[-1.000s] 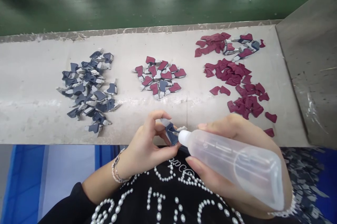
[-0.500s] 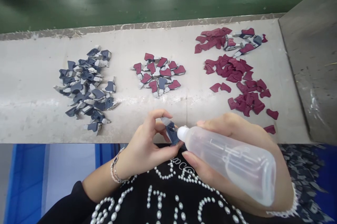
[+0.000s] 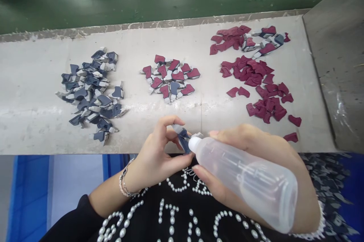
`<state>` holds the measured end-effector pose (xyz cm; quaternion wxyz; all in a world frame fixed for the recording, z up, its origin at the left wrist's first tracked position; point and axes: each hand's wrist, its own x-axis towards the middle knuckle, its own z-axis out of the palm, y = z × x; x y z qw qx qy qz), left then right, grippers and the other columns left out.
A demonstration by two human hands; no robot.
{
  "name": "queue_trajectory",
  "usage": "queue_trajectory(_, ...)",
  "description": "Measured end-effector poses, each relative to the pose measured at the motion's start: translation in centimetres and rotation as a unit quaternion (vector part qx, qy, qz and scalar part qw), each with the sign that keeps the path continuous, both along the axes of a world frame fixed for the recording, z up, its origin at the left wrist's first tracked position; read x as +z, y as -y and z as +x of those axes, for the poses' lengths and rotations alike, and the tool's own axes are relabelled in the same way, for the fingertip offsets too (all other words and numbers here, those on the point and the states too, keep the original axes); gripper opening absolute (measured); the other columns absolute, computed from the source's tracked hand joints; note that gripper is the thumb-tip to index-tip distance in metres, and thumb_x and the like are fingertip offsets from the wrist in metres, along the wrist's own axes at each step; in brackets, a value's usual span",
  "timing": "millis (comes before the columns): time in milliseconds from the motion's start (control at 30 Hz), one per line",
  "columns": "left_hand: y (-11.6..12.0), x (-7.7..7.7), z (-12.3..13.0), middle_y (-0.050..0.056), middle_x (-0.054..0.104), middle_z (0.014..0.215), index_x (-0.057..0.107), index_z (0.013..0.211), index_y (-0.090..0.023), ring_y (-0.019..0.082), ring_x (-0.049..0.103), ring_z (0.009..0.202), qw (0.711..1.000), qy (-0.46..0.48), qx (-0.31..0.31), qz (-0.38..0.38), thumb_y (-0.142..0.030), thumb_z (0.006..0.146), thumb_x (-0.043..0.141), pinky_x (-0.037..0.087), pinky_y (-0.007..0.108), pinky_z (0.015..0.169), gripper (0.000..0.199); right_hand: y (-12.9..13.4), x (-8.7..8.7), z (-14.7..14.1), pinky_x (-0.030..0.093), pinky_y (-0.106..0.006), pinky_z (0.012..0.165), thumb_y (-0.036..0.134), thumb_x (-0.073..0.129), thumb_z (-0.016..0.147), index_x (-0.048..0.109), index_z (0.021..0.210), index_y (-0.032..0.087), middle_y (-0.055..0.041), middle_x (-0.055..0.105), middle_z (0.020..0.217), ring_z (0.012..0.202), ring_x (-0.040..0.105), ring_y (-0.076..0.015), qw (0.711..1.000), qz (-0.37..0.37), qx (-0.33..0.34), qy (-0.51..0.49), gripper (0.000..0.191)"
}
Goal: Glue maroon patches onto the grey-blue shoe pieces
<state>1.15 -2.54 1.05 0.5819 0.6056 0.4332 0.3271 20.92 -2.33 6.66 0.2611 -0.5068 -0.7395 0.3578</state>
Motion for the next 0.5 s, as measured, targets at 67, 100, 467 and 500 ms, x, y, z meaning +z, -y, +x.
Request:
queue_trajectory(67,-0.03,0.02,0.03,0.000,0.071,0.094,0.040,0.122,-0.030,0.011,0.064,0.071,1.000,0.000,0.001,-0.001,-0.018,0.082,0.077,0.056,0.022,0.071,0.056,-0.04,0.08,0.01,0.044,-0.021,0.037,0.036,0.074,0.078,0.038,0.079,0.027,0.0093,0.054,0.059,0.042,0.055,-0.0097,0.999,0.038,-0.019,0.017,0.037)
queue_trajectory(100,-0.04,0.03,0.04,0.000,0.071,0.094,0.040,0.122,-0.030,0.011,0.065,0.071,1.000,-0.001,0.003,-0.002,-0.018,0.082,0.077,0.056,0.022,0.071,0.056,-0.08,0.11,0.01,0.044,-0.022,0.036,0.039,0.072,0.080,0.040,0.080,0.028,0.0090,0.055,0.059,0.042,0.056,-0.0102,0.997,0.060,-0.031,0.022,0.034)
queue_trajectory(467,0.04,-0.24,-0.22,-0.001,0.068,0.093,0.040,0.125,-0.032,0.011,0.063,0.073,1.000,0.012,0.010,-0.020,-0.008,0.079,0.075,0.054,0.021,0.071,0.062,0.00,0.64,-0.08,0.044,-0.018,0.032,0.048,0.066,0.086,0.041,0.073,0.028,0.0093,0.056,0.055,0.039,0.056,-0.0092,0.995,0.080,-0.033,0.053,0.035)
queue_trajectory(500,0.01,-0.21,-0.19,-0.001,0.068,0.093,0.040,0.125,-0.032,0.011,0.063,0.072,1.000,0.013,0.008,-0.020,-0.009,0.080,0.076,0.054,0.021,0.071,0.062,-0.09,0.69,-0.18,0.043,-0.019,0.031,0.049,0.063,0.087,0.043,0.073,0.028,0.0091,0.056,0.055,0.038,0.056,-0.0094,0.993,0.096,-0.042,0.062,0.033)
